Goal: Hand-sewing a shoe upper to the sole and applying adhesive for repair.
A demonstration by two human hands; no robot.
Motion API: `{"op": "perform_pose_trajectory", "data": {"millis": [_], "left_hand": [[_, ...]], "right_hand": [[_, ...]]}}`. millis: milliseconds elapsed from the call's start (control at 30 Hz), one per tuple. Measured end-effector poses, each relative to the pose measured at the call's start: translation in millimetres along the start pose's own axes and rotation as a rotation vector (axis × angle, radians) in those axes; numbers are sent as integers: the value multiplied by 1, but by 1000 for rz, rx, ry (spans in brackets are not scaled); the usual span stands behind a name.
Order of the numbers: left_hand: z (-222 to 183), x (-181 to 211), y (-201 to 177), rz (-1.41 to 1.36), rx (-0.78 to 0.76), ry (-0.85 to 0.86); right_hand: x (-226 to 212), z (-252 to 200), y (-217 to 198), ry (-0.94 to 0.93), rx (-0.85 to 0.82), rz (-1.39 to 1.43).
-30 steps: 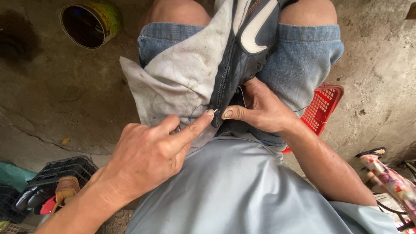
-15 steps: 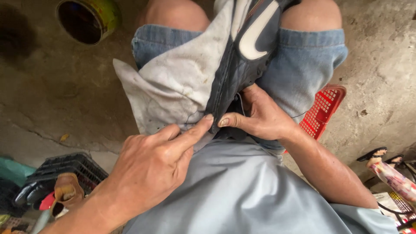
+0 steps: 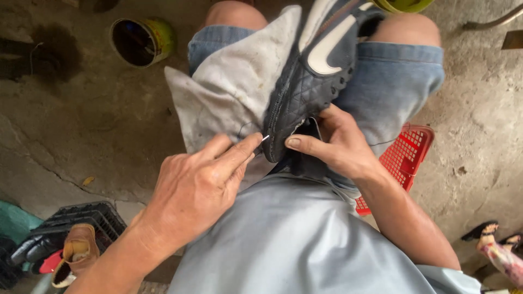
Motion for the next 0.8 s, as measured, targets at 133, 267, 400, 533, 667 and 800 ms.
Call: {"op": "perform_pose_trajectory", "data": {"millis": [133, 267, 400, 533, 667, 800], "left_hand": [[-14, -11, -6, -10, 13, 3], [-20, -23, -4, -67, 46, 57], [-23, -22, 1, 177, -34, 113], [-25, -18, 11, 178, 0, 125], [-23, -23, 14, 98, 130, 72], [-18, -30, 16, 128, 111, 95]], "right_hand": [[-10, -12, 13, 109, -58, 48], [-8, -10, 21, 197, -64, 104], [-18, -8, 38, 232, -7, 61], [-28, -7, 53, 257, 40, 12], [-31, -10, 55, 360, 90, -87], [-18, -11, 49, 330, 86, -136]]}}
Point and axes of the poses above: each hand's wrist, its own z-axis towards the middle knuckle, its own y-axis out of the palm, x = y × z, the point moved 2 cm from there along z, towards the middle knuckle, and after that the axes turned 11 degrees about x, right-handed, at the moved point
